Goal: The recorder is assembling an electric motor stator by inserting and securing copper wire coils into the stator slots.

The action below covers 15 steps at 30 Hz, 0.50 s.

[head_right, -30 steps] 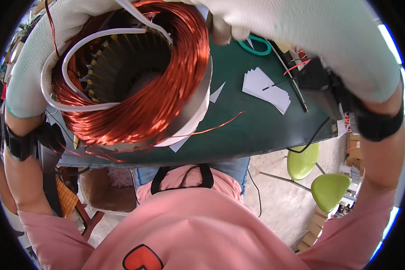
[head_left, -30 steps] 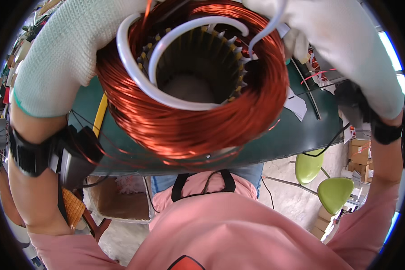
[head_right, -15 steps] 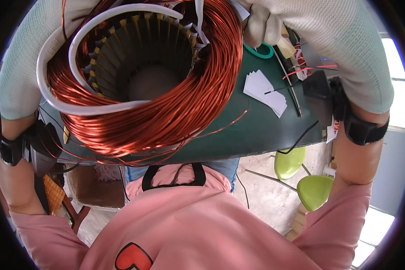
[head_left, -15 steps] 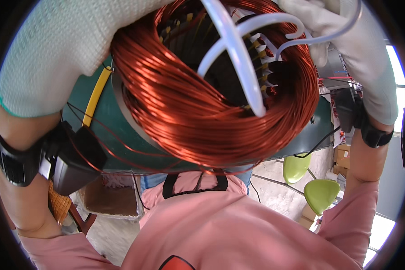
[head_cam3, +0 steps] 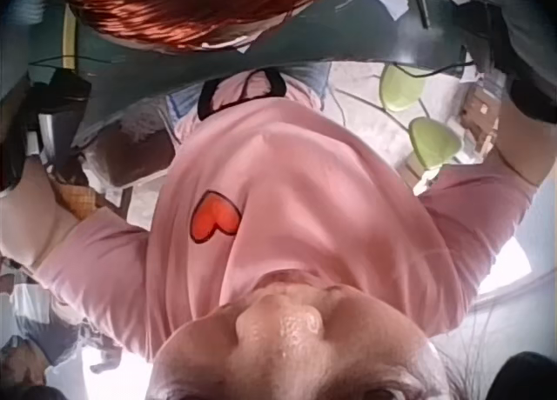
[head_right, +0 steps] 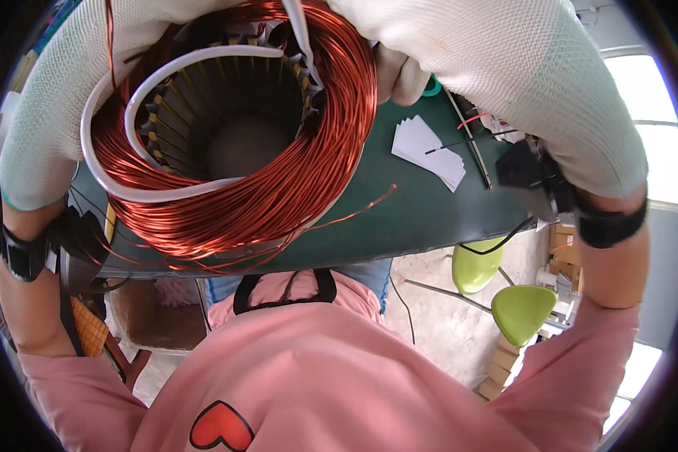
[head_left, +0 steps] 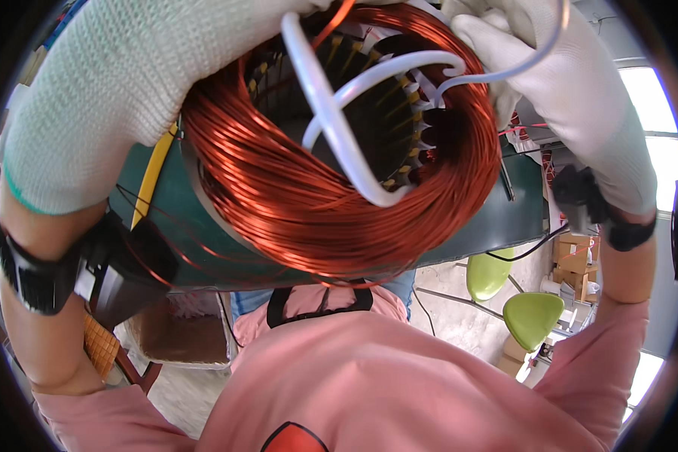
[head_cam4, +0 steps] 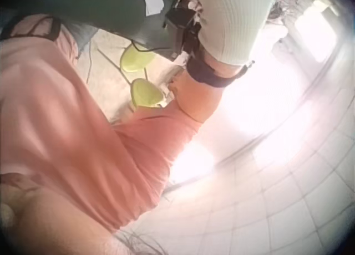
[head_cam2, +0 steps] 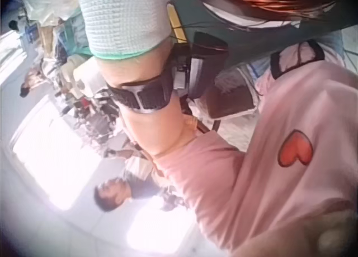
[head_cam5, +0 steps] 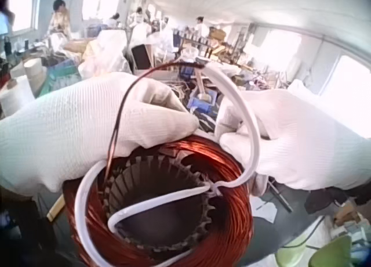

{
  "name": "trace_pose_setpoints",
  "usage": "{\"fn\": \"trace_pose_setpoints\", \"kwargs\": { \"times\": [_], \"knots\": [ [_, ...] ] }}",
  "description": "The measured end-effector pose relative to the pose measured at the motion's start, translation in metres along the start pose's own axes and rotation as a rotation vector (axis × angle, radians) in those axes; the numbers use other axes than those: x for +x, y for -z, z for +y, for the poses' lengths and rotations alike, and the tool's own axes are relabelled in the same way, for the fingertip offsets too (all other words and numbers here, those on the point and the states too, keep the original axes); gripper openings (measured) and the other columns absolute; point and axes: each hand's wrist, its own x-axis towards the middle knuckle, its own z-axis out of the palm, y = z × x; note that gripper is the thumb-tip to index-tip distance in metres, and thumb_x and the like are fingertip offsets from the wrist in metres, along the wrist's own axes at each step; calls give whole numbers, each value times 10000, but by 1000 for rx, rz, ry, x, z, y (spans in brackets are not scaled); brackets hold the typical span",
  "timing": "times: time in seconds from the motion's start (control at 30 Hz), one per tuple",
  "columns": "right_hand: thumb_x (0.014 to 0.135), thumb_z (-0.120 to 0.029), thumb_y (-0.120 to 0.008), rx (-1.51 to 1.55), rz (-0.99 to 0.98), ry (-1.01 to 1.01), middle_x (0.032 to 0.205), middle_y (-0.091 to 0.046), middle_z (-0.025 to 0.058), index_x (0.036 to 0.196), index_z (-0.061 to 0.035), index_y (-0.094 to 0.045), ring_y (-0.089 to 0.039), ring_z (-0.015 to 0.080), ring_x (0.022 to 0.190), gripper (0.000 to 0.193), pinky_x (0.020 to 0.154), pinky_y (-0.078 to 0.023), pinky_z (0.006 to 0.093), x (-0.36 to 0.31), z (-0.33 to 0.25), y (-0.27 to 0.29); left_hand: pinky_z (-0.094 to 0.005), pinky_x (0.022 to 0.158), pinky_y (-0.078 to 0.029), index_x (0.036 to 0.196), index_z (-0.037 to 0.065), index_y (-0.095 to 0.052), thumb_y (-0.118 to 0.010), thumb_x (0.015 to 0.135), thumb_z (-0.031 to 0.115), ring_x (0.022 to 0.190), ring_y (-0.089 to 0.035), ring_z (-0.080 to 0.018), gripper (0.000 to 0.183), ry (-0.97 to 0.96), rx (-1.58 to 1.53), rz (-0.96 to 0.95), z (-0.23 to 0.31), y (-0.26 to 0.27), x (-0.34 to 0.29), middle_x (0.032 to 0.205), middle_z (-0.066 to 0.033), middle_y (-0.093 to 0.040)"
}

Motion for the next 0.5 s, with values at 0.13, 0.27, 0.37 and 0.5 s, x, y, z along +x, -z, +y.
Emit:
{"fn": "trace_pose_setpoints", "kwargs": {
  "times": [0.13,0.27,0.37,0.5],
  "knots": [
    [1023,-124,-554,204,-5,-476,792,-676,87,1051,11,-633,-686,139,668,158,617,-549,280,17,-24,-13,-284,882,-519,1265,-20,-658,-550,1066,204,983,-640,-145,318,-20,42,-24,-18,4,13,1120,-91,-657],
    [1042,-107,-494,273,-125,-456,822,-686,104,1094,18,-607,-700,154,664,176,618,-563,302,-3,-26,19,-279,919,-519,1286,-18,-652,-554,1065,196,1033,-642,-146,323,-89,66,-31,-12,8,0,1173,-94,-656],
    [1066,-125,-463,49,-62,-187,840,-684,92,1124,8,-595,-689,149,657,196,618,-558,295,-5,-18,1,-275,946,-519,1302,-17,-647,-558,1064,190,1070,-644,-147,327,-73,23,-53,-7,8,1,1212,-96,-655],
    [1079,-185,-500,488,-37,-239,770,-665,76,1057,-5,-610,-673,144,684,212,641,-543,299,-13,4,3,-270,983,-519,1322,-16,-640,-562,1063,181,1120,-646,-147,335,-96,-73,-175,-14,-17,30,1265,-99,-654]
  ]
}}
